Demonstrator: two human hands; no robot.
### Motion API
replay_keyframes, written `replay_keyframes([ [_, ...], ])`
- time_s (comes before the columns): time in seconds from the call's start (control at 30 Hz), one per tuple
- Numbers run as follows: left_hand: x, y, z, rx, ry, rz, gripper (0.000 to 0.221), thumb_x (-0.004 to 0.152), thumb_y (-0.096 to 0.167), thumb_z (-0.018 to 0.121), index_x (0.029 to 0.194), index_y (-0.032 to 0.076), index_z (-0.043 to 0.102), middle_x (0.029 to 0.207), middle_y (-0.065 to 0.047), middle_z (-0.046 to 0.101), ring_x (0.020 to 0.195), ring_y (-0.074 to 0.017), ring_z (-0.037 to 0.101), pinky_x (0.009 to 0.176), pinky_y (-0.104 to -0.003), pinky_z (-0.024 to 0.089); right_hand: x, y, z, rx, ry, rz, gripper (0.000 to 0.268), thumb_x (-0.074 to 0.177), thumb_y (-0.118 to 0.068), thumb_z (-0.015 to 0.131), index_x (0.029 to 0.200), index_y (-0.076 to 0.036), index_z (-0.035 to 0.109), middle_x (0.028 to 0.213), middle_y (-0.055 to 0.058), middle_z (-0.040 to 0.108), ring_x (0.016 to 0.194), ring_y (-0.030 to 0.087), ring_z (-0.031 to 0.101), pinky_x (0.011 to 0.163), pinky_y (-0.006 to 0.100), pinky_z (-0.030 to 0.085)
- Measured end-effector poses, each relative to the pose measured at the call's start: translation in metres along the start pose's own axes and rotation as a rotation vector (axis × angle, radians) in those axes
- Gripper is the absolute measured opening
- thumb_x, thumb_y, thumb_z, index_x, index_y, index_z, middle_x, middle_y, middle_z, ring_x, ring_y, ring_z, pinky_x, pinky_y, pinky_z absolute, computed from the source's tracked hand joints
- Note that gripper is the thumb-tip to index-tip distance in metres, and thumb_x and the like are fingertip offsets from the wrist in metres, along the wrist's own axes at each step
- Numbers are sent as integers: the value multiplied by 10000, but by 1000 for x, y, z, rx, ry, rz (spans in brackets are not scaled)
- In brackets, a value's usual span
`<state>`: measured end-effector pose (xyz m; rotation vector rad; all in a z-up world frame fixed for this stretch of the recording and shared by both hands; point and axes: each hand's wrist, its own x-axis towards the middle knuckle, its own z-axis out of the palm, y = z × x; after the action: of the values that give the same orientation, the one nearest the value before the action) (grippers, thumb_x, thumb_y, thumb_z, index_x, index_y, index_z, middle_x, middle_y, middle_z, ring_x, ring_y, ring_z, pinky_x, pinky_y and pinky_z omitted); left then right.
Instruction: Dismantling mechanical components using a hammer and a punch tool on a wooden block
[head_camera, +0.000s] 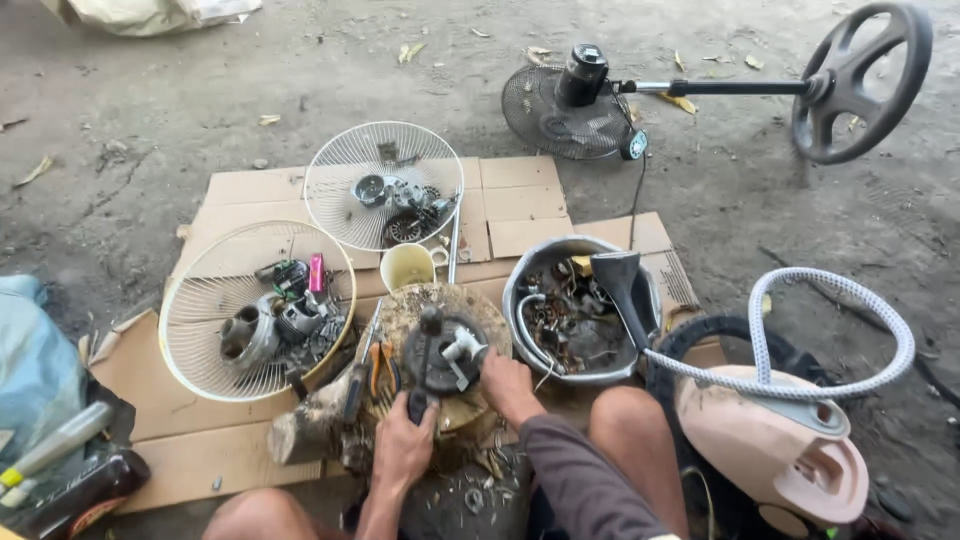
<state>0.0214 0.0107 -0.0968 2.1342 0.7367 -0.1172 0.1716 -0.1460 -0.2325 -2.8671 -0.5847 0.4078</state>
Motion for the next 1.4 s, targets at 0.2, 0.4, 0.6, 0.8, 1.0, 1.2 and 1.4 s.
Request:
replay_keyframes([
  [0.2,-19,44,-28,-264,179,511,196,957,256,672,1067,110,600,577,34,628,371,-118,547,300,-309,404,-1,10,2,-107,-57,-13,283,1093,-212,403,1176,29,526,662,26,616,473,134,559,412,267,499],
  [0.4,-1,-2,8,-255,244,669,175,961,206,675,957,129,517,643,-25,730,392,-123,638,320,-301,554,-19,-5,-32,-51,-54,6,253,1023,-176,413,1118,25,535,822,174,730,643,325,719,591,425,573],
  [0.6,-16,9,3,-42,-44,-61,184,956,250,633,958,73,682,782,-79,771,609,-214,701,581,-375,576,-5,12,-1,-263,-102,-20,371,1134,-334,351,1058,-41,566,614,-31,527,424,81,381,364,228,327],
  [0.8,-26,21,-10,-166,26,79,198,917,266,706,957,72,693,687,-48,745,510,-180,648,470,-341,502,-19,10,-17,88,-58,52,256,991,-202,433,1057,13,554,873,192,718,750,387,701,708,499,555],
  [1.0,-14,12,6,-220,54,329,147,969,241,635,1018,104,658,650,-28,727,417,-140,631,310,-297,522,-19,-6,-25,-36,-233,125,471,1085,-267,386,1398,79,449,817,83,711,657,236,677,655,380,558],
  [1.2,24,-63,59,-16,-166,-49,149,947,289,579,937,155,640,631,43,581,498,-117,520,447,-302,436,-22,0,-14,-32,-98,77,185,1008,-147,476,1062,19,536,797,150,728,638,317,724,611,412,600],
  [1.4,-13,12,23,-143,-106,307,245,973,269,668,1096,58,650,683,-3,662,433,-134,595,299,-295,510,-15,4,-6,27,-58,84,301,986,-178,450,1109,74,559,838,191,739,676,343,734,631,427,595],
])
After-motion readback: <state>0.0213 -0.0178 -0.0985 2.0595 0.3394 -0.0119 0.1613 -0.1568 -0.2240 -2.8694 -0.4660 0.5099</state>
